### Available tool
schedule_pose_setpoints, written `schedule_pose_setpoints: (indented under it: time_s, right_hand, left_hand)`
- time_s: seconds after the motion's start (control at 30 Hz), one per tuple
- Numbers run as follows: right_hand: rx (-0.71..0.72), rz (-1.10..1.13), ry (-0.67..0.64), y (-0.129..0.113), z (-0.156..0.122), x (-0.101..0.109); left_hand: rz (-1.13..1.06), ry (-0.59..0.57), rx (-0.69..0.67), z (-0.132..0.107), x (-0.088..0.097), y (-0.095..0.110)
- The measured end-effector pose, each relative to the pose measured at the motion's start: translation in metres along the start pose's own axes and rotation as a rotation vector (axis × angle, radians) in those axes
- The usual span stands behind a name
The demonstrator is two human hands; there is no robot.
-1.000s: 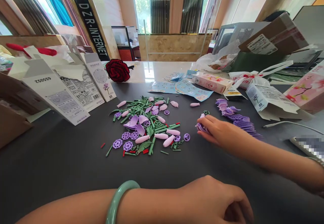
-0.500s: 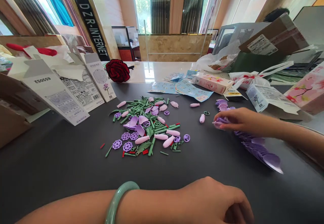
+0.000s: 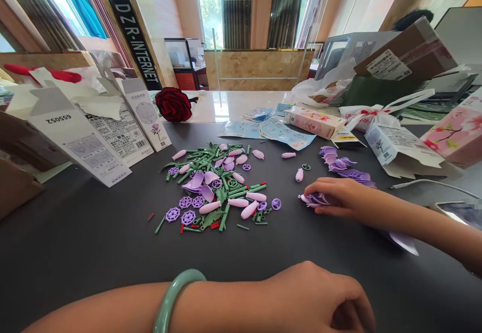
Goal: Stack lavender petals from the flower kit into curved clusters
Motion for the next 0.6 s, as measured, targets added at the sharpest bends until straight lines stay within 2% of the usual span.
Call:
schedule_pose_setpoints:
  time_s: [0.27,0.37,0.6]
  right_hand:
    - [-0.025,0.006,-0.016,-0.011,-0.013,-0.001]
    - [-0.034,-0.008,0.020,-0.012,-0.018,-0.002]
    - [-0.073,0.080,0.064,-0.010,-0.031,-0.022]
  left_hand:
    - [-0.016,0.027,-0.014,0.001,-0.001,-0.005]
    - [-0.007,0.046,-0.029,0.002,-0.002,-0.005]
    - [0.012,0.045,-0.031,0.001,-0.002,-0.002]
Point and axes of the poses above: each hand's wrist, its own z-axis towards the middle knuckle, its own x-axis out of the back of the hand, y = z × x, the point moved 6 cm from there along z, towards the middle knuckle, and after that the axes turned 1 degree about z, right-handed, at the moved point
